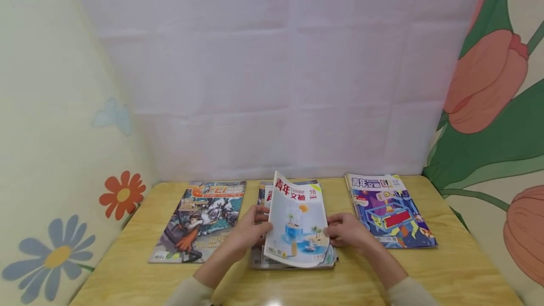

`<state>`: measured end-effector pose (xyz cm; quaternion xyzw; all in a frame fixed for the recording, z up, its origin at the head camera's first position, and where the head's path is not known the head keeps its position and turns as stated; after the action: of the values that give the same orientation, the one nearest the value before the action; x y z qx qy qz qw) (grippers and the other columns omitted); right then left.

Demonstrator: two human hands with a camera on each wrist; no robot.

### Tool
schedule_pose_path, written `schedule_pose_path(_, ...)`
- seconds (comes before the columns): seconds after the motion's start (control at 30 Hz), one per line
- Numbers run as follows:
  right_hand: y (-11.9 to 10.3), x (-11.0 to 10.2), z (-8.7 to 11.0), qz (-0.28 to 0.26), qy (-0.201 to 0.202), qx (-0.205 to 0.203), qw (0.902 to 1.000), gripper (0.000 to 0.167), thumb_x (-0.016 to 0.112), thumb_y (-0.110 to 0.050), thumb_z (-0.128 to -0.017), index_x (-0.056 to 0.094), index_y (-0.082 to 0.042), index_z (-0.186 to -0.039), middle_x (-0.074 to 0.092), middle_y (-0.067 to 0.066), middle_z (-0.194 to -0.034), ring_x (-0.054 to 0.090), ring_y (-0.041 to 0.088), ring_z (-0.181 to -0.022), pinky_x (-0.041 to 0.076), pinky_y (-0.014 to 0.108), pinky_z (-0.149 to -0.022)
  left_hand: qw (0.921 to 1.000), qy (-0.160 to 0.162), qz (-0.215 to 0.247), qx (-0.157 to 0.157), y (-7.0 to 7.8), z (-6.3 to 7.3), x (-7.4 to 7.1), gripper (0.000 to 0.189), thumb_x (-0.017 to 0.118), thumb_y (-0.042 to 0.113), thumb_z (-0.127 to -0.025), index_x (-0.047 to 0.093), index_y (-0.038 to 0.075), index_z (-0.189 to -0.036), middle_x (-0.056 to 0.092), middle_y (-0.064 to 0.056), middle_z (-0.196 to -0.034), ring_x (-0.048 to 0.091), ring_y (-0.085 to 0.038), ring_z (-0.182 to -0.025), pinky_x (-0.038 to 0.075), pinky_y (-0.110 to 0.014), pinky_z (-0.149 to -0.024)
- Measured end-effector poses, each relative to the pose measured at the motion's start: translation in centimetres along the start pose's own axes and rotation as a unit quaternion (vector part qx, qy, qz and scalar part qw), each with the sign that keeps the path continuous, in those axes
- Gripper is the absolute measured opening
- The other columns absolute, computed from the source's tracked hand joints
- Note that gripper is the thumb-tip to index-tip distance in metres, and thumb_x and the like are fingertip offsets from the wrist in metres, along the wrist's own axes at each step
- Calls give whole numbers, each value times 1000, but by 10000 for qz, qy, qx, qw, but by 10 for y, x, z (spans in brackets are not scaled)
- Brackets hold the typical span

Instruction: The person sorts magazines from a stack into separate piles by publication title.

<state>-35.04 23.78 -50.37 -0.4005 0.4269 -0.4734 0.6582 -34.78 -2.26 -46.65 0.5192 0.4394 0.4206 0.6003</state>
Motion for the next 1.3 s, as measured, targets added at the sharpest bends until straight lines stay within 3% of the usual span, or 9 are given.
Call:
schedule_pose_path(0.17,-2,-1,0,137,87,20,9999,57,74,-11,-92,49,13,-138,65,19,-112,65,26,-95,59,37,-77,9980,-44,49,636,16,2,2,48,52,-4,-87,41,-3,-133,57,-20,-118,61,-27,-92,56,-36,-66)
schedule_pose_path(0.33,-2,1,0,-33,-163,-74,9998,69,72,-16,-95,38,14,-148,69,16,-111,67,27,-96,58,37,-77,9960,-172,68,869,29,5,4,45,51,-5,-91,40,-1,-135,59,-16,-124,60,-25,-94,50,-32,-64)
schedule_pose_path(0.53,-3,-7,6,-471,-232,-207,9984,72,70,-13,-95,32,13,-150,69,20,-113,68,33,-102,57,43,-84,9947,-325,222,951,39,6,9,44,51,-3,-94,40,0,-137,57,-16,-130,62,-26,-99,52,-34,-68)
schedule_pose_path(0.7,-11,-21,19,-1143,-626,-197,9913,84,68,-12,-97,14,3,-160,65,19,-125,64,34,-112,52,50,-95,9954,-302,665,618,36,-5,13,44,54,-2,-96,41,0,-138,55,-17,-134,61,-30,-105,57,-42,-74)
schedule_pose_path(0.87,-19,-34,35,-2265,-1514,-223,9619,94,55,-3,-100,-13,-24,-163,60,12,-132,60,33,-119,47,52,-100,9887,-408,1438,123,22,-22,25,46,60,1,-97,43,1,-140,56,-16,-135,62,-30,-107,58,-47,-78)
schedule_pose_path(1.03,-26,-41,53,-3489,-2587,-221,9004,94,34,8,-102,-26,-41,-155,52,13,-139,51,38,-129,35,53,-112,9781,-471,2025,-128,10,-39,43,50,63,-2,-94,44,-2,-140,58,-17,-133,64,-29,-104,59,-43,-74)
schedule_pose_path(1.1,-27,-45,58,-3718,-2862,-240,8828,95,29,12,-100,-28,-43,-153,50,15,-140,49,40,-131,32,56,-113,9777,-461,2043,-165,8,-45,50,50,63,-2,-93,46,-2,-140,60,-16,-131,65,-28,-102,60,-42,-72)
schedule_pose_path(1.2,-25,-57,62,-3795,-3038,-305,8734,99,27,16,-97,-31,-43,-150,50,16,-140,48,42,-131,31,60,-112,9778,-486,2020,-262,5,-54,62,49,64,-1,-93,48,-2,-139,61,-16,-132,65,-29,-102,59,-42,-74)
schedule_pose_path(1.3,-21,-73,63,-3667,-2992,-402,8800,102,28,19,-94,-34,-41,-148,50,14,-139,50,42,-130,33,62,-110,9758,-622,2055,-411,2,-64,78,50,66,-1,-93,49,-1,-139,60,-15,-134,65,-30,-103,59,-45,-78)
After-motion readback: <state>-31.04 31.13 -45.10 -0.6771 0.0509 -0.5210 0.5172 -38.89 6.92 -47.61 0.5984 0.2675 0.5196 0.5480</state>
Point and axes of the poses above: each hand's wrist, its own z-axis away from the middle knuckle, its own x-axis out of the palm, y = z × x, the point moved 8 cm from there along -z, towards the middle knuckle
